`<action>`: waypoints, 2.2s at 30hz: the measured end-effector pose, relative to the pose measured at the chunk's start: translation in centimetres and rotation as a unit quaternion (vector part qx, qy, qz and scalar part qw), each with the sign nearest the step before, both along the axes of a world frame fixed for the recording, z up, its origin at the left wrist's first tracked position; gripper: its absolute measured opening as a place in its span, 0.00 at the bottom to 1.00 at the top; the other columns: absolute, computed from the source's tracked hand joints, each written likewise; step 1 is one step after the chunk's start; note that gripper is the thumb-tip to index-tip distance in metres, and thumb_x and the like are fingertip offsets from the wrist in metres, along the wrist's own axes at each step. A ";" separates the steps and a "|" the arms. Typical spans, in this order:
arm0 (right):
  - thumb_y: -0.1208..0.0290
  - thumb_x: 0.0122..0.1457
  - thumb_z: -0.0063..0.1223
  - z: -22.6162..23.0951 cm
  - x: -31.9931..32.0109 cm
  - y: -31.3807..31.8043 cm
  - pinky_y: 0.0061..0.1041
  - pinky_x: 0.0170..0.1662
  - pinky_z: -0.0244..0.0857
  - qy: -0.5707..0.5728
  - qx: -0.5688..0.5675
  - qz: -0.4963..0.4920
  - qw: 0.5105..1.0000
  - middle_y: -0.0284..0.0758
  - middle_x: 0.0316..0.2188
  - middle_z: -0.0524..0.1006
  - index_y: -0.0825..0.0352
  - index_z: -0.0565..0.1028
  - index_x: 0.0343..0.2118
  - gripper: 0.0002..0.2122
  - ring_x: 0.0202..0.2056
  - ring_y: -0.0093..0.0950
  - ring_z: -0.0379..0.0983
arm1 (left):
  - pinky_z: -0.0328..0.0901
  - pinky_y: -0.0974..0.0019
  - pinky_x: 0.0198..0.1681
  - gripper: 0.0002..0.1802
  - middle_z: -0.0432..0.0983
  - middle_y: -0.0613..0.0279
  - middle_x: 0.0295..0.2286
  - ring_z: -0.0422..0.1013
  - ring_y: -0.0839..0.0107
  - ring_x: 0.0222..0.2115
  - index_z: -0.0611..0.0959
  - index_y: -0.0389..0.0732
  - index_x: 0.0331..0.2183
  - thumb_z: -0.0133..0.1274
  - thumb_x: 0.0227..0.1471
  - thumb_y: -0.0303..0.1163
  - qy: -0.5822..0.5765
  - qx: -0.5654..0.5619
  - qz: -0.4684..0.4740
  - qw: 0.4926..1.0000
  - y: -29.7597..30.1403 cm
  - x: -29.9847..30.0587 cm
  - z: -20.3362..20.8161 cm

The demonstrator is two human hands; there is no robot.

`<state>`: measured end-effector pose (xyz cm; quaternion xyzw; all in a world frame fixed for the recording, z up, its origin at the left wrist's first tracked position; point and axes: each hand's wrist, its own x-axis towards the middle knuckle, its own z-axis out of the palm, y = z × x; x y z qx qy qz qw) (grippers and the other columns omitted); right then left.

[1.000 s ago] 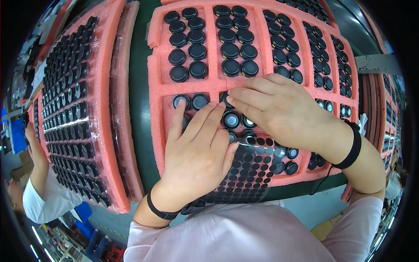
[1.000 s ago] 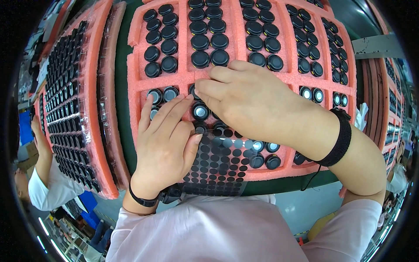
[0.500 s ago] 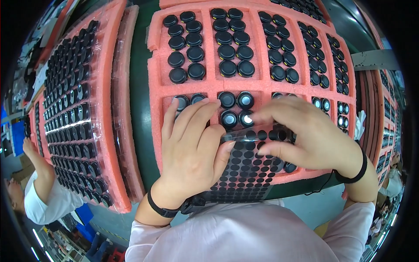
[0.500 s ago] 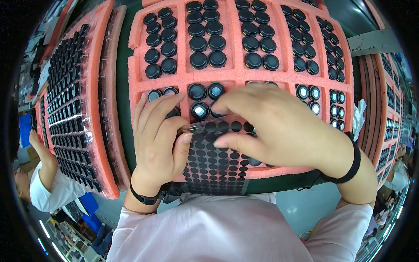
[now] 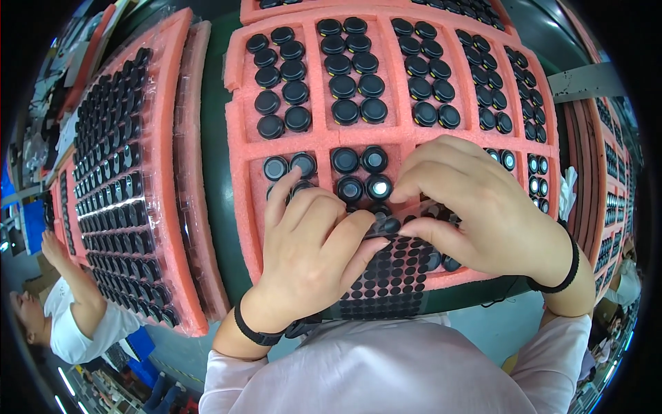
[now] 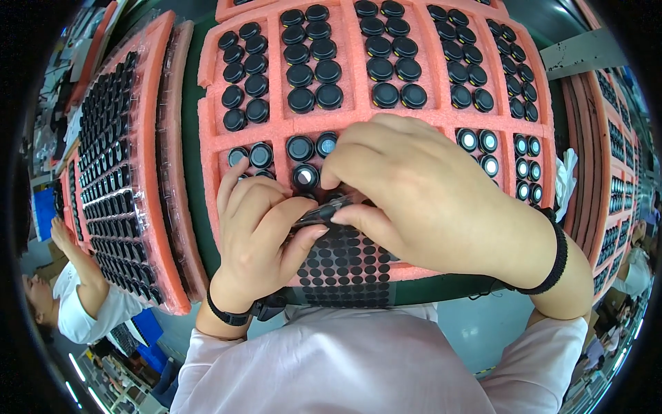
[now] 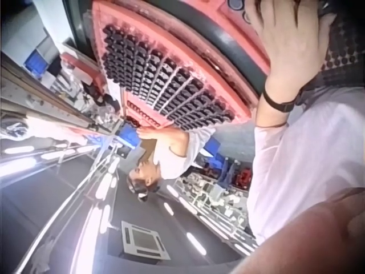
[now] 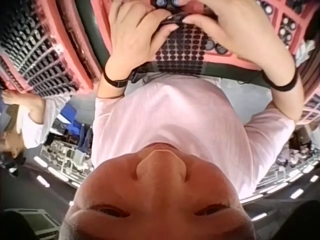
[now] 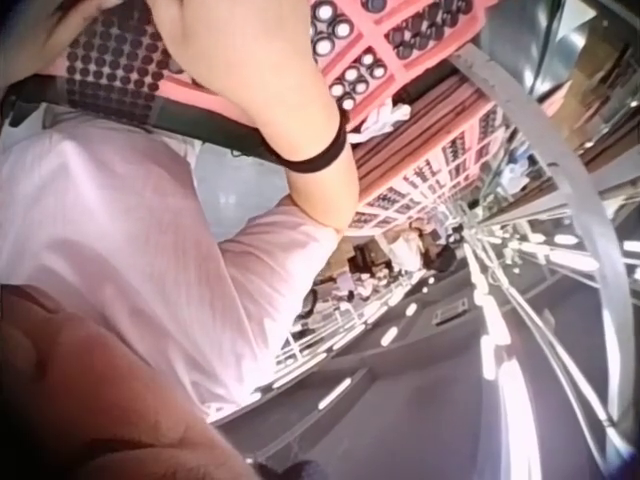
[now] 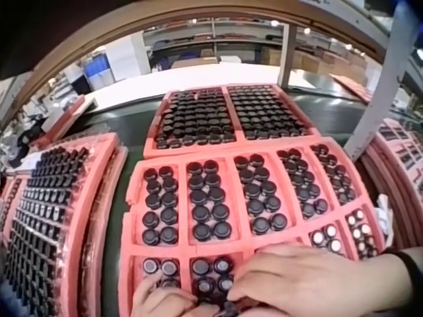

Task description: The person peels small black circular stickers from a transparent sheet and presses them onto the centers of round black components arranged in a pink foam tray. The process is repeated for each component in the tray.

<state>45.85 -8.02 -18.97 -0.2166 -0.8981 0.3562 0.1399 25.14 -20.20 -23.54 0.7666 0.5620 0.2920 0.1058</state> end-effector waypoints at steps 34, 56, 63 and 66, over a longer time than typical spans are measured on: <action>0.76 0.50 0.62 -1.4 -1.0 -1.2 0.36 0.47 0.63 -0.025 0.128 0.027 0.991 0.34 0.32 0.76 0.63 0.75 0.32 0.07 0.38 0.37 0.73 | 0.65 0.57 0.41 0.17 0.71 0.67 0.21 0.68 0.67 0.24 0.84 0.38 0.36 0.67 0.45 0.36 0.056 0.082 -0.010 0.995 0.3 0.3 -0.7; 0.76 0.58 0.57 -4.5 -1.9 4.6 0.36 0.50 0.65 -0.024 -0.041 -0.018 0.999 0.36 0.32 0.72 0.68 0.75 0.34 0.04 0.41 0.38 0.71 | 0.56 0.39 0.61 0.11 0.80 0.62 0.43 0.72 0.60 0.48 0.84 0.44 0.32 0.66 0.48 0.38 0.026 -0.077 -0.064 0.995 1.4 0.8 1.0; 0.75 0.59 0.57 -6.0 -2.1 4.7 0.37 0.52 0.63 -0.029 -0.015 -0.003 0.999 0.38 0.32 0.73 0.68 0.75 0.32 0.04 0.41 0.39 0.71 | 0.50 0.32 0.65 0.12 0.76 0.58 0.50 0.69 0.57 0.56 0.83 0.43 0.31 0.66 0.47 0.39 0.067 -0.089 -0.067 0.992 1.7 0.7 0.3; 0.75 0.58 0.57 -6.4 -2.3 4.5 0.37 0.52 0.63 -0.029 0.000 -0.008 1.000 0.38 0.32 0.73 0.68 0.75 0.32 0.04 0.41 0.39 0.71 | 0.49 0.32 0.65 0.12 0.76 0.58 0.51 0.69 0.57 0.56 0.82 0.44 0.30 0.66 0.47 0.39 0.069 -0.094 -0.071 0.991 1.7 0.7 0.1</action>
